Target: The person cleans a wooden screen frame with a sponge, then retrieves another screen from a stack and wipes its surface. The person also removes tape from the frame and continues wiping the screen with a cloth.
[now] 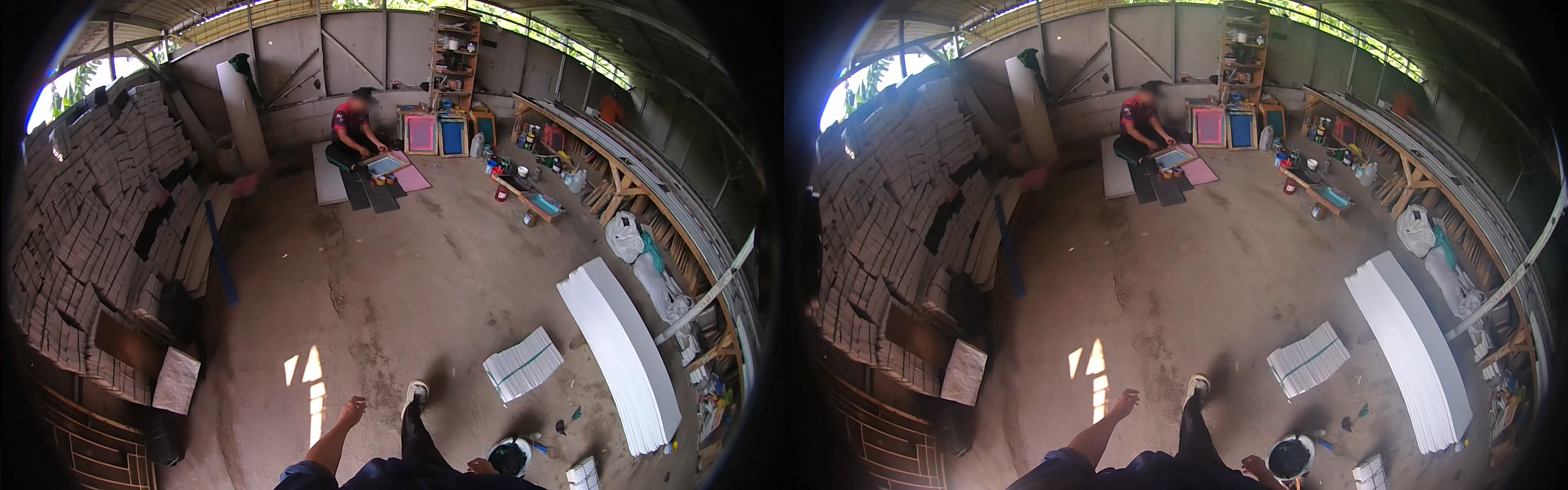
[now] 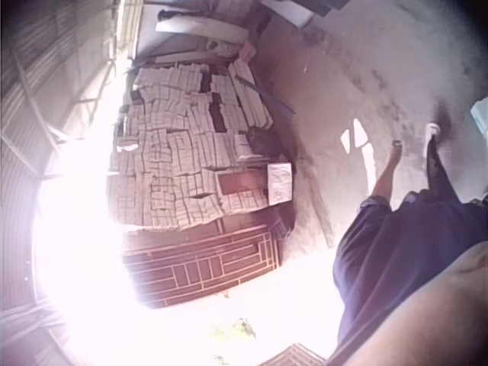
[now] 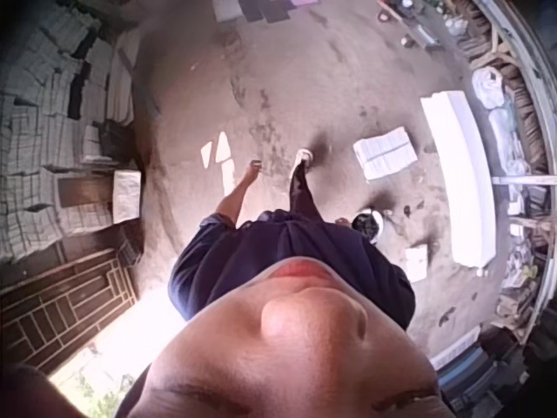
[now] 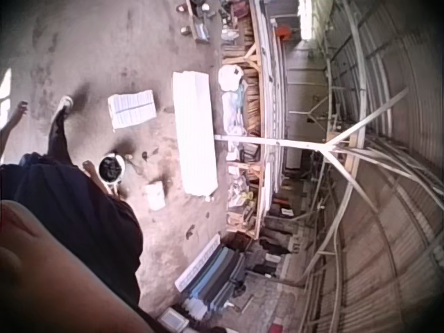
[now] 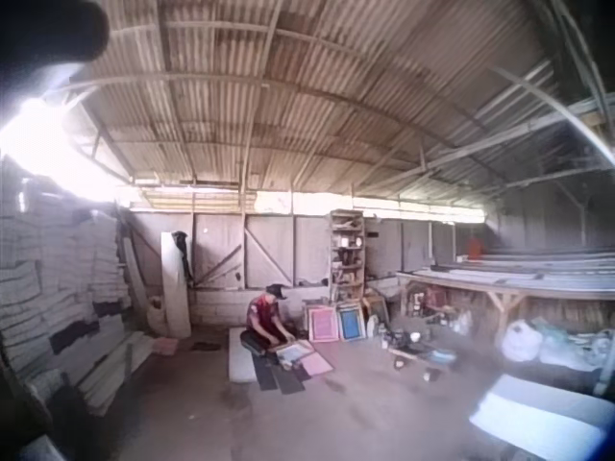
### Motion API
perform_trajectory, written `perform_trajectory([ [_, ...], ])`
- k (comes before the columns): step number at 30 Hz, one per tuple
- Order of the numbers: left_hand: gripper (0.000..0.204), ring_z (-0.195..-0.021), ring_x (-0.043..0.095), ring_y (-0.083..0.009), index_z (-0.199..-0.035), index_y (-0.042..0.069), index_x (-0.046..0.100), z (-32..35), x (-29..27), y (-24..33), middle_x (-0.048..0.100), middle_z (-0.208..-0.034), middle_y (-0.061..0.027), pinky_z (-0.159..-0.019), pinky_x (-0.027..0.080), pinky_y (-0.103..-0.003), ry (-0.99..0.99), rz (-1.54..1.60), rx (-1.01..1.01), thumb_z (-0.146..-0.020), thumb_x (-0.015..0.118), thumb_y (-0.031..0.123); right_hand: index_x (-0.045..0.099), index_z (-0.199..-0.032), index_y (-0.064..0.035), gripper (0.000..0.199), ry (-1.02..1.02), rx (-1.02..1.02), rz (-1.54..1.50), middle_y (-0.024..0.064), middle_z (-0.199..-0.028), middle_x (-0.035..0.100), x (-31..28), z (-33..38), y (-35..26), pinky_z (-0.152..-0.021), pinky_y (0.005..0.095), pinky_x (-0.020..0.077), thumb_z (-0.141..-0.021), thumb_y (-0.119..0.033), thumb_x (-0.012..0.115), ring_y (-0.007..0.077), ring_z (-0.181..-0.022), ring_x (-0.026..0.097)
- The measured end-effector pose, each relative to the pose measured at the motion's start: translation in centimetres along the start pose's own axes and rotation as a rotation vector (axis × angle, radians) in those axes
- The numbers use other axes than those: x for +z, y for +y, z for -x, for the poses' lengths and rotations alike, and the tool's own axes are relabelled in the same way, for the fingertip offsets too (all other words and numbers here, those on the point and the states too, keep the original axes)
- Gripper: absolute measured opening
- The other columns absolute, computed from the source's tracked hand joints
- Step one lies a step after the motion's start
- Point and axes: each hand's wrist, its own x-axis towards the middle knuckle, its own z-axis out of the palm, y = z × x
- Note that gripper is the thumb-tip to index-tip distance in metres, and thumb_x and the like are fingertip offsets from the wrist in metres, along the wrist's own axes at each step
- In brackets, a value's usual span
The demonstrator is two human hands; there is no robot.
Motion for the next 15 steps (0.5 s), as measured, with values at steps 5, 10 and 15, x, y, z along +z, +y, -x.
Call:
perform_trajectory([
  [5, 0.028, -0.079, 0.066, -0.0185, -0.111, 0.003, 0.055, -10.3, 0.5, 4.2, 0.067, -0.090, -0.0122, -0.069, 0.052, -0.031, -0.066, 0.032, 0.000, -0.089, 0.051, 0.020, 0.066, -0.090, -0.0073, 0.022, -0.155, 0.018, 0.662, 0.0109, -0.090, 0.068, -5.1, -9.5, -8.3, -0.070, 0.0389, 0.0543, -0.084, -0.027, 0.057, 0.0256, -0.085, 0.066],
  [10, 0.026, -0.076, 0.067, -0.0171, -0.109, 0.005, 0.057, -17.5, 0.3, 6.7, 0.069, -0.084, -0.0096, -0.070, 0.053, -0.031, 0.010, 0.032, -0.395, -0.086, 0.053, 0.015, 0.065, -0.091, -0.0012, 0.026, -0.043, 0.193, 0.226, 0.0121, -0.091, 0.067, -14.1, -23.6, -17.6, -0.068, 0.0363, 0.0549, -0.087, -0.024, 0.054, 0.0228, -0.083, 0.067],
  [15, 0.025, -0.076, 0.068, -0.0185, -0.105, 0.008, 0.059, -25.7, 2.4, 10.7, 0.070, -0.083, -0.0088, -0.073, 0.052, -0.032, 0.247, -0.034, -0.452, -0.084, 0.051, 0.018, 0.060, -0.102, 0.0014, 0.027, 0.255, -0.045, -0.029, 0.0143, -0.090, 0.066, -23.7, -36.5, -30.1, -0.062, 0.0345, 0.0539, -0.087, -0.020, 0.055, 0.0227, -0.073, 0.066],
])
